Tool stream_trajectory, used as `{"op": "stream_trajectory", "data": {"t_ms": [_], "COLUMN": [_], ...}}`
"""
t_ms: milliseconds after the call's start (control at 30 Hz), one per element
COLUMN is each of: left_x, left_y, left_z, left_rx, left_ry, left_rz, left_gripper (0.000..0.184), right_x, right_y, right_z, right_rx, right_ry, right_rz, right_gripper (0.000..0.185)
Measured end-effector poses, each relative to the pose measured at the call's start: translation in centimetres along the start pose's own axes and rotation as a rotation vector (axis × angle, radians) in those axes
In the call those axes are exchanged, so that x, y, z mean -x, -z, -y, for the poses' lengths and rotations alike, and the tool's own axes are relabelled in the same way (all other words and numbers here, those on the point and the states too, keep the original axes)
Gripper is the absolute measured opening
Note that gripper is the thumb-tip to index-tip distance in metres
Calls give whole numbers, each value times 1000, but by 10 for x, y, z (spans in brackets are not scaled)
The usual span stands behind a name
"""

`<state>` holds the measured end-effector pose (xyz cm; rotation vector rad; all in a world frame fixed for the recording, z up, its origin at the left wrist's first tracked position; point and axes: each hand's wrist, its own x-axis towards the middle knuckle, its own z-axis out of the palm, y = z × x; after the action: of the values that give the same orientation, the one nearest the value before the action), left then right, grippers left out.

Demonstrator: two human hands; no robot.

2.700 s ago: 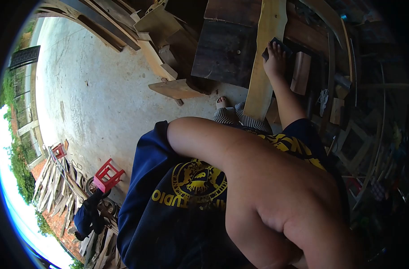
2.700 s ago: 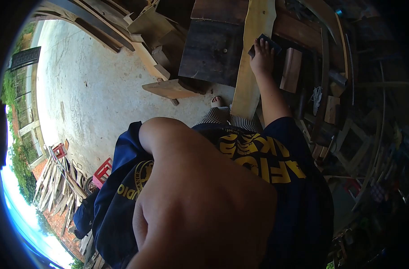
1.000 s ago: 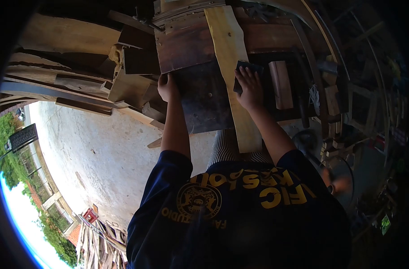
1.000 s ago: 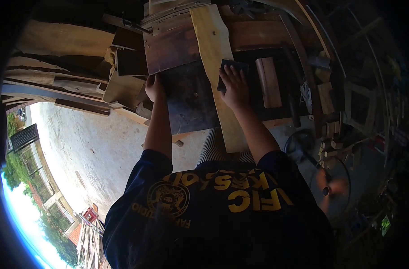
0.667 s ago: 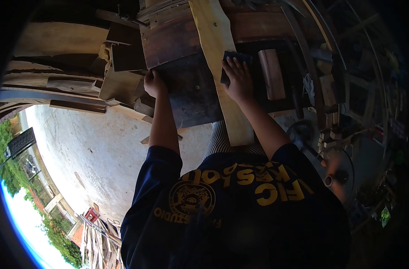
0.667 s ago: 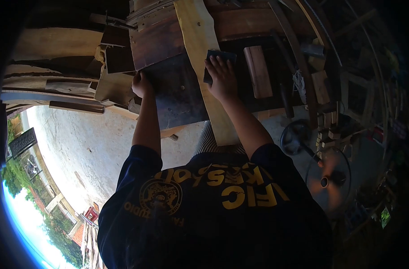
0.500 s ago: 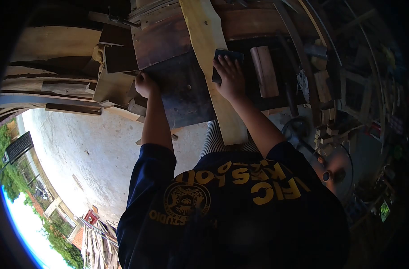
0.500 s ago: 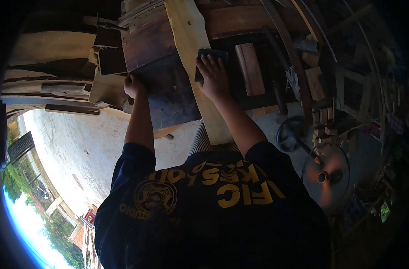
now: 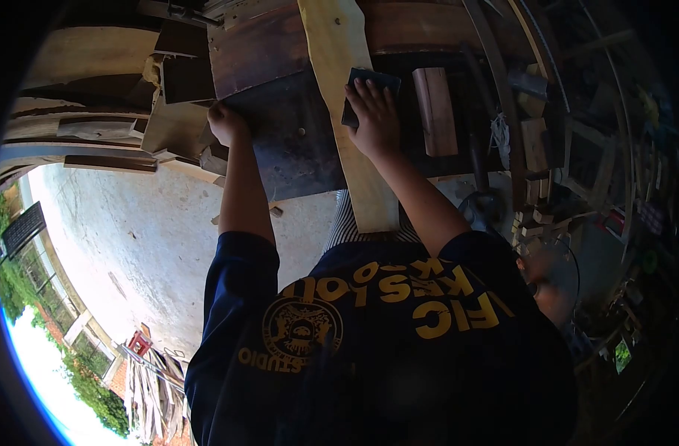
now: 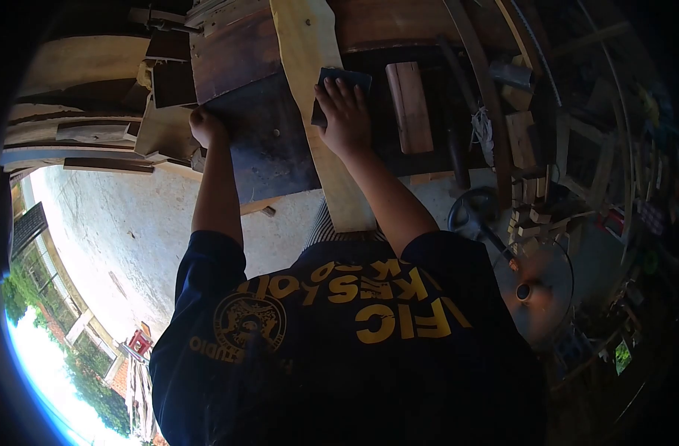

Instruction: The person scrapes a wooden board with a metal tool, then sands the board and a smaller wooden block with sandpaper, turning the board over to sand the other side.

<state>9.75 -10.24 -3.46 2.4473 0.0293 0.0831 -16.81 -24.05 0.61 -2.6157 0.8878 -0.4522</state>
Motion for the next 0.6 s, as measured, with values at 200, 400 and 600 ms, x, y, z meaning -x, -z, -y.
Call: {"op": "stream_trajectory", "data": {"t_ms": [200,400,600], "left_x": [2,-1,11], "left_y": [2,-2,2], "left_z": [-6,5,13], "left_rx": [-49,98,120], "left_ry": [-26,40,-184], "left_rz": [1,-164,-137], "left_gripper": [36,31,23], "right_x": [2,-1,0], "right_y": [0,1,-2], "right_z": [-1,0,-1], "right_rx": [-25,-8,1], "right_ry": [-6,1,13], "right_rz": [11,24,9], "right_gripper": [74,73,72]}}
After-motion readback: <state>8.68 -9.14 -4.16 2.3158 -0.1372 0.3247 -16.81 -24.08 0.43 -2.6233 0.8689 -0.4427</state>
